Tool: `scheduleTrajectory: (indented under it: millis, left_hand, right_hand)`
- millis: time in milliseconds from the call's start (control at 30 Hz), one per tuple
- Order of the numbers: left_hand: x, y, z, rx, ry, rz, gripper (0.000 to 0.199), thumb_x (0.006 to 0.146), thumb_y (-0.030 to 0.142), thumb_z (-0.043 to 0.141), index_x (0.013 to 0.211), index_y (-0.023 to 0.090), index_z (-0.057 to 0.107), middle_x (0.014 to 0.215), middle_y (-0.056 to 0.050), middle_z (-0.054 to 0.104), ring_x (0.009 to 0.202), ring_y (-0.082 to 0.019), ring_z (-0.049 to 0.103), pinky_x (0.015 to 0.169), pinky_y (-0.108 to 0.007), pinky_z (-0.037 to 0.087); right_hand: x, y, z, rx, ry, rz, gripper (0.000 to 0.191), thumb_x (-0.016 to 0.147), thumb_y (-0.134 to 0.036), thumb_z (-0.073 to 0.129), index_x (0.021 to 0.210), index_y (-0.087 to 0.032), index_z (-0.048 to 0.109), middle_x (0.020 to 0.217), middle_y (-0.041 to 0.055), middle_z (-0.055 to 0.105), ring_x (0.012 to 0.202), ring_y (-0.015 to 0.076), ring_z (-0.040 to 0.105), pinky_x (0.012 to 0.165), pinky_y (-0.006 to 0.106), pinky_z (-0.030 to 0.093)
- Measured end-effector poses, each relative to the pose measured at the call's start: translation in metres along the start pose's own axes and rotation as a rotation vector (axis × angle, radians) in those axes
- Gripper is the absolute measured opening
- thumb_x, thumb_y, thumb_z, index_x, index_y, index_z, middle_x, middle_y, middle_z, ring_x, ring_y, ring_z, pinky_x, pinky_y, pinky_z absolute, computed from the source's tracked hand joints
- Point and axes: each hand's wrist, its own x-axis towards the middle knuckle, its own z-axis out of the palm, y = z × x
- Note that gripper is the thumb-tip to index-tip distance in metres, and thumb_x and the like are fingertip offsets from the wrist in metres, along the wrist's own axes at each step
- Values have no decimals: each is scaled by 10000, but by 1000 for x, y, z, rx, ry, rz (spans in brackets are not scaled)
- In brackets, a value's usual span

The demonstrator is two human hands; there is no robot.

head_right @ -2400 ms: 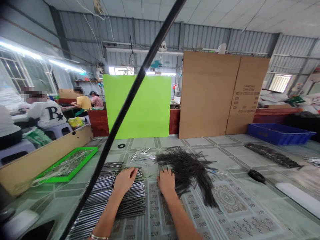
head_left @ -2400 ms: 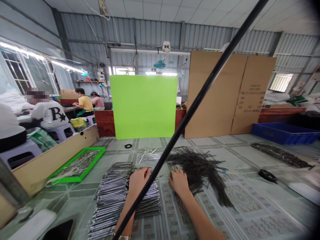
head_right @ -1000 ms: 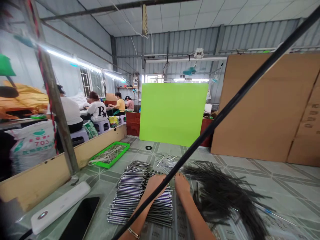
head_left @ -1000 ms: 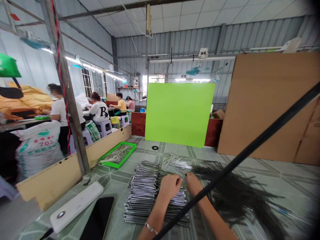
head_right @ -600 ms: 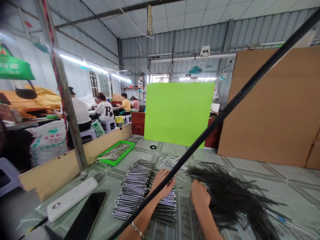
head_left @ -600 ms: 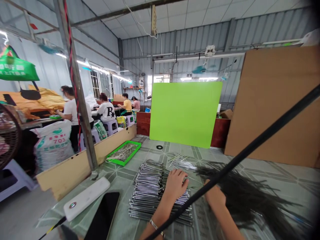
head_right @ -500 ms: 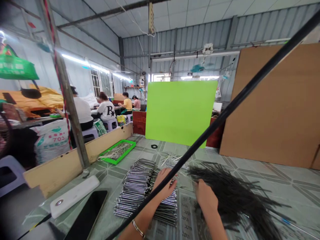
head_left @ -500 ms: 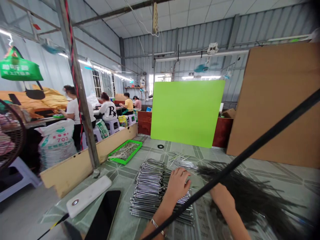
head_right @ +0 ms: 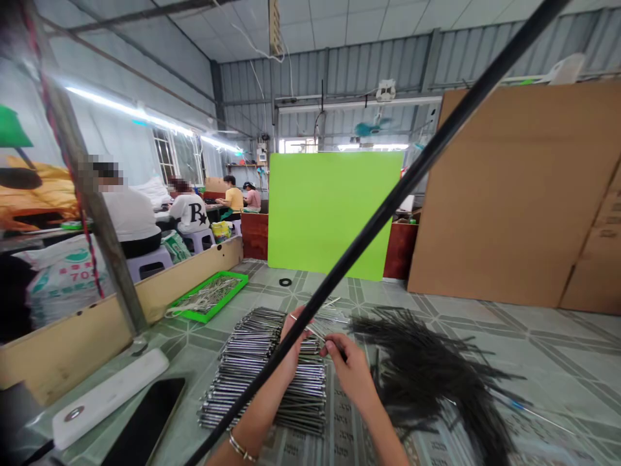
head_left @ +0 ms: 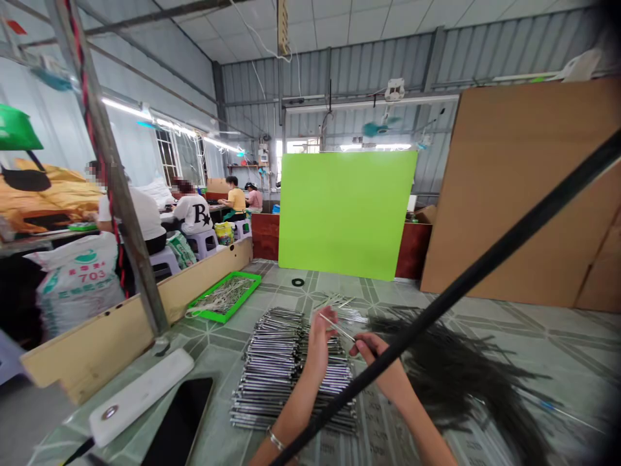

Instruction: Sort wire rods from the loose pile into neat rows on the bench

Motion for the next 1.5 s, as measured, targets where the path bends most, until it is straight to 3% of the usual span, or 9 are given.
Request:
scheduleTrajectory:
  millis: [167,267,400,500,633,800,1233,1367,1500]
  left_hand:
    - [0,-3,2,-365,-206,-150,404,740,550,569,865,168,605,836,-70,647,876,-206,599,759,-307,460]
    - [-1,-3,1,-589,-192,-250,309,773,494,562,759,186,576,662,-7,588,699,-163,595,763,-333,463]
    - [4,-2,-4,-706,-171,-221,299,848,394,486,637,181,476,512,61,378,427,-75,375,573,-263,422]
    - [10,6,-10,-673,-87,-191,381,870,454,388,599,187,408,504,59,289,418,-82,301,504,-241,355]
    - [14,17,-15,-559,-3,-112,486,836,598,296,550,206,293,502,58,205,423,-93,221,484,-245,305]
    - [12,14,-15,-455,-50,-71,508,802,634,345,542,208,250,499,62,186,432,-93,213,498,-249,308]
    - [13,3,-15,-448,-117,-86,510,820,557,422,511,197,234,472,64,183,427,-86,248,495,-253,340]
    - [9,-6,-9,-406,-209,-138,442,794,537,495,558,180,384,509,44,352,504,-97,404,588,-271,405]
    - [4,-21,-7,-181,-265,-150,324,746,455,611,925,188,571,974,-48,588,853,-142,539,759,-277,430]
  right_hand:
    - [0,7,4,36,-20,10,312,842,-423,442,884,-154,595,715,56,664,703,183,614,692,294,472]
    - [0,10,8,43,-30,12,305,842,-414,440,884,-152,591,704,58,661,691,183,616,688,298,478]
    - [-2,12,11,1,-72,-6,294,849,-404,438,933,-156,573,773,71,668,742,188,625,710,310,485]
    - [-5,11,10,-118,-74,-28,284,865,-397,412,981,-173,542,889,82,658,813,196,621,733,323,484]
    - [-7,7,9,-265,-88,-56,274,898,-363,325,929,-194,538,788,51,634,727,195,613,674,326,485]
    - [-8,6,14,-269,-92,-165,248,894,-335,355,923,-200,560,860,66,645,813,197,614,755,329,481]
    - [-7,18,19,-272,-109,-153,268,889,-366,365,937,-199,570,878,75,651,810,201,611,741,345,485]
    - [-8,14,20,-257,-131,-142,265,883,-362,377,932,-196,578,857,69,660,784,198,619,708,332,490]
    - [-8,12,21,-177,-131,-137,277,877,-366,389,958,-191,588,915,82,665,810,200,623,742,341,493]
